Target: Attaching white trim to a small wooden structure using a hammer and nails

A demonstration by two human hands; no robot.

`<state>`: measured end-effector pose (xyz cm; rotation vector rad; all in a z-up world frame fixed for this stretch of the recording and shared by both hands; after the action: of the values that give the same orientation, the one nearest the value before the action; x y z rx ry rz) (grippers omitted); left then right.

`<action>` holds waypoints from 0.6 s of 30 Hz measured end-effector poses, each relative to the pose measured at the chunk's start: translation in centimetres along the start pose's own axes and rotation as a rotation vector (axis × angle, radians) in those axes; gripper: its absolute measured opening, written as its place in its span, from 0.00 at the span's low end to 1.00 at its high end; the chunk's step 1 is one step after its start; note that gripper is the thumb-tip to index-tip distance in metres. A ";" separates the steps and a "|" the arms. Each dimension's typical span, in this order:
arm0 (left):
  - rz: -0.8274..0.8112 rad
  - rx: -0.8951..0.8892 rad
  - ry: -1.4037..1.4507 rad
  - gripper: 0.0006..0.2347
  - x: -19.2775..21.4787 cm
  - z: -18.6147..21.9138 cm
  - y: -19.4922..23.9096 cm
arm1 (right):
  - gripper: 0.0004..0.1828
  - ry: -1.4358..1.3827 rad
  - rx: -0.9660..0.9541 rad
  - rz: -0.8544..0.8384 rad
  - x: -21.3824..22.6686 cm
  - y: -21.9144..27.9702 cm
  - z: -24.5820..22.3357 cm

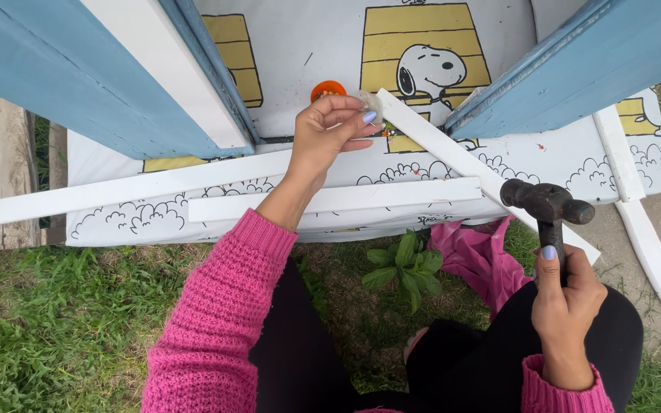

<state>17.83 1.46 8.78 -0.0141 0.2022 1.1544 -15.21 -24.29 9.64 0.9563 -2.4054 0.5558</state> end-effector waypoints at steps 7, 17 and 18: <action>0.245 0.251 0.357 0.10 4.6 -4.3 13.8 | 0.13 0.016 0.065 -0.071 -3.4 -0.3 -1.3; 0.537 0.156 0.635 0.07 12.1 -9.5 23.0 | 0.14 0.117 0.175 -0.271 -10.5 1.7 -3.9; 0.543 0.152 0.638 0.07 13.0 -9.0 23.1 | 0.14 0.117 0.180 -0.276 -11.0 2.1 -4.6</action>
<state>0.56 21.59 -0.10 -0.2049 0.9015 1.6471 -8.39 -14.79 6.58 1.2702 -2.1011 0.7106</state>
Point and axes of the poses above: each hand's wrist, its own y-axis away from the middle knuckle, its own x-axis out of the back of the hand, z = x × y, the point moved 9 cm from there along -y, towards the middle knuckle, and after that the axes turned 4 degrees about -y, right-handed, at the moved point
